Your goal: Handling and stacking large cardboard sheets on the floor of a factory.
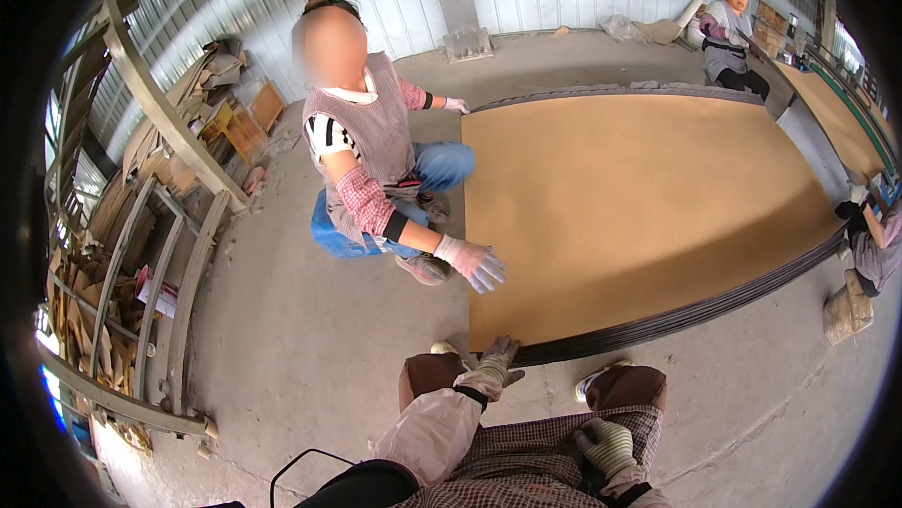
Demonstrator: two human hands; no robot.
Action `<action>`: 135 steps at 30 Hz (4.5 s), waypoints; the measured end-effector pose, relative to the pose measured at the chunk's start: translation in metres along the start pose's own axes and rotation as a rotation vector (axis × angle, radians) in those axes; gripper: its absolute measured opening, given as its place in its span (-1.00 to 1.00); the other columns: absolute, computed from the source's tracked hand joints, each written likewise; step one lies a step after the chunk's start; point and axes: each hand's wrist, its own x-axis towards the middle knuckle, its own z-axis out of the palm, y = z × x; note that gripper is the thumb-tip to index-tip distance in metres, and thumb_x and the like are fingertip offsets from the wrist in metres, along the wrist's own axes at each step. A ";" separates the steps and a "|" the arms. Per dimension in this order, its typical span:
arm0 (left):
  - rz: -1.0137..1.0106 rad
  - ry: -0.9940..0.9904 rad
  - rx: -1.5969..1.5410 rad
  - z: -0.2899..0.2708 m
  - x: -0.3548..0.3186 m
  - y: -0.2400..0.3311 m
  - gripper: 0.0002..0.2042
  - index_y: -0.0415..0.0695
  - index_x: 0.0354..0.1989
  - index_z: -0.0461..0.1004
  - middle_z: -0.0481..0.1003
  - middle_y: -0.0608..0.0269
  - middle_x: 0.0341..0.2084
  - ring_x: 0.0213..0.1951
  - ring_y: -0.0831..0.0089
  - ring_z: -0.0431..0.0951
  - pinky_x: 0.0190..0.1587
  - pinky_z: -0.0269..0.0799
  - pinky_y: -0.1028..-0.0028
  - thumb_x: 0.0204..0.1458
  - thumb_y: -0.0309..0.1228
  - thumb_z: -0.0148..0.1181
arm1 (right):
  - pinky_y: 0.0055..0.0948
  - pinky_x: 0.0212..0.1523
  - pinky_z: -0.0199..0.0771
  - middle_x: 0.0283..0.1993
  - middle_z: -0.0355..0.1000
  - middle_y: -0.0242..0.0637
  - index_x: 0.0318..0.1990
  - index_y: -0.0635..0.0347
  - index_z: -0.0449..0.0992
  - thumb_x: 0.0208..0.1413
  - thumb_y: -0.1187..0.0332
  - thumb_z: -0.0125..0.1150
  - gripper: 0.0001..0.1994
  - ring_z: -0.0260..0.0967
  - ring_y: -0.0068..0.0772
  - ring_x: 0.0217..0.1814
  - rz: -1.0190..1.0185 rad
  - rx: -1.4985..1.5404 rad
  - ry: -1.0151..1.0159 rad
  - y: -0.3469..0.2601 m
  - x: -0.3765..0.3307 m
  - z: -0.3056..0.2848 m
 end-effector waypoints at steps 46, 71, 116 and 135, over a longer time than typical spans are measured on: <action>-0.029 -0.073 0.010 -0.031 -0.013 0.002 -0.12 0.01 0.39 -0.15 -0.22 0.07 0.39 0.41 0.11 -0.29 0.40 -0.34 0.28 -0.03 0.12 0.10 | -0.39 -0.43 0.47 -0.50 0.49 -0.17 -0.33 0.20 0.54 -0.06 0.23 0.29 -0.77 0.47 -0.27 -0.50 -0.011 -0.026 -0.029 -0.024 -0.004 -0.012; -0.004 -0.019 -0.026 -0.007 0.002 -0.002 -0.12 -0.01 0.38 -0.10 -0.20 0.01 0.38 0.40 0.04 -0.26 0.39 -0.33 0.22 -0.05 0.12 0.13 | -0.36 -0.42 0.47 -0.51 0.49 -0.15 -0.35 0.20 0.54 -0.09 0.24 0.31 -0.77 0.48 -0.21 -0.49 -0.036 -0.017 -0.003 0.002 0.004 -0.001; 0.211 0.279 -0.281 0.035 0.026 -0.036 -0.35 -0.12 0.23 0.18 0.08 -0.12 0.27 0.30 0.00 0.04 0.29 0.02 0.21 -0.03 -0.18 0.25 | -0.27 0.06 0.26 0.10 0.37 -0.07 0.10 0.30 0.39 0.01 -0.20 0.09 -0.28 0.30 -0.12 0.08 0.702 0.960 0.510 0.158 0.292 -0.012; -0.420 0.518 -1.967 0.017 0.014 -0.051 -0.50 -0.16 0.13 0.33 0.42 0.18 0.00 -0.01 0.35 0.42 0.04 0.34 0.44 0.10 -0.13 0.16 | -0.34 -0.69 0.34 -0.52 0.51 -0.15 -0.32 0.20 0.49 0.08 0.31 0.21 -0.85 0.44 -0.25 -0.63 0.689 0.929 0.058 0.096 0.249 0.073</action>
